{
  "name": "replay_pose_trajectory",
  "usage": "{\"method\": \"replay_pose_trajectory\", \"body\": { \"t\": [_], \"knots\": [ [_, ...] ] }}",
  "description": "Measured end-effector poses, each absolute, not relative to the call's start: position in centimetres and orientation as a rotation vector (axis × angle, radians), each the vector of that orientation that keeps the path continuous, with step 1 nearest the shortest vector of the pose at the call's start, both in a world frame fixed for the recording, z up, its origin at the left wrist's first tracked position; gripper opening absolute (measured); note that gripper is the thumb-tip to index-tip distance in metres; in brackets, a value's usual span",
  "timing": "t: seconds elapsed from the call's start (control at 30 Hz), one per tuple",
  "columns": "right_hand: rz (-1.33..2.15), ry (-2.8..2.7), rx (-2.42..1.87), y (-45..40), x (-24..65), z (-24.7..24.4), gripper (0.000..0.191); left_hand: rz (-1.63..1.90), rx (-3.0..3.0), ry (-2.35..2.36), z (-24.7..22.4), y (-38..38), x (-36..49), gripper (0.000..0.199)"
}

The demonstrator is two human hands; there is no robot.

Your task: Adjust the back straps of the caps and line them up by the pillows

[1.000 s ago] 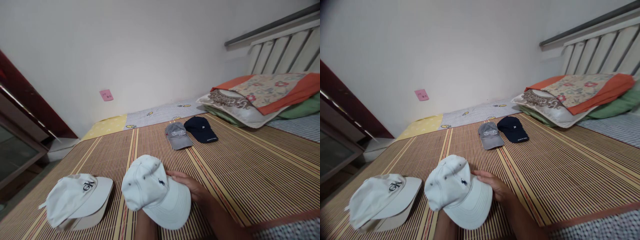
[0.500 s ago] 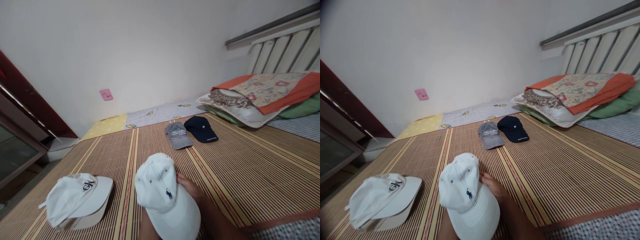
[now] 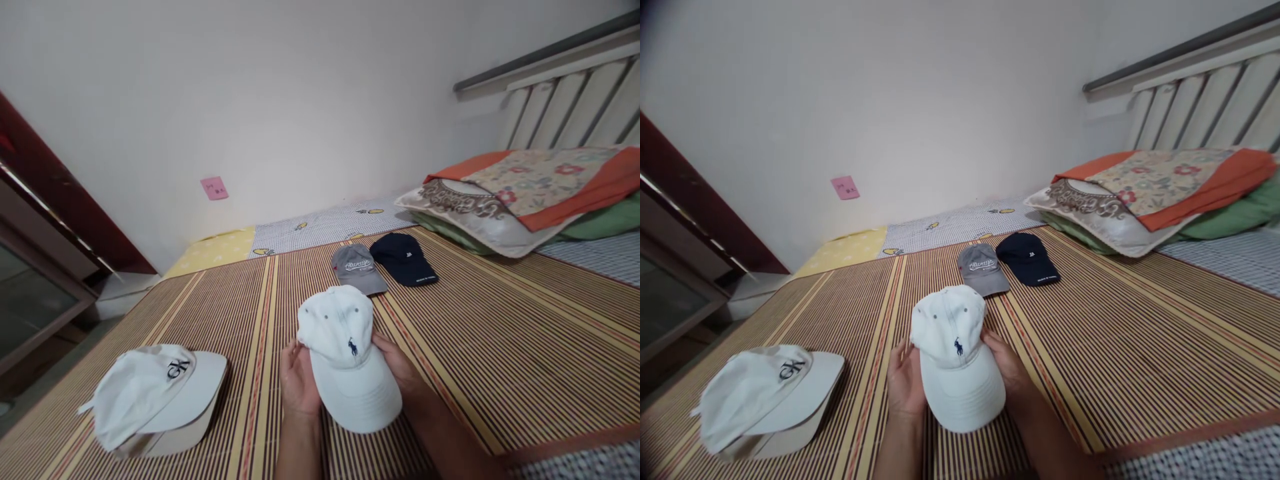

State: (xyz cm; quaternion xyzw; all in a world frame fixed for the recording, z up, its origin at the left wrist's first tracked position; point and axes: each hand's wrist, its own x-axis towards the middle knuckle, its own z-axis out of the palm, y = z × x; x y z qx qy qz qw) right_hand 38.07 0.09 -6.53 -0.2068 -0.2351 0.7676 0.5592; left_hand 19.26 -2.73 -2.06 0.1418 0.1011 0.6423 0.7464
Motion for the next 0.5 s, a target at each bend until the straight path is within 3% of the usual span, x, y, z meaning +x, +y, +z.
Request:
{"method": "replay_pose_trajectory", "body": {
  "t": [0.37, 0.5],
  "knots": [
    [1.933, -0.453, -0.428, -0.7, 37.2, -5.1, 0.022, 1.147, 0.579, -0.167, -2.8, -2.8, 18.2, 0.056],
    [1.877, -0.411, -0.302, -0.5, 37.6, -4.1, 0.035, 1.057, 0.572, -0.068, -3.4, -3.0, 18.1, 0.055]
  ]
}}
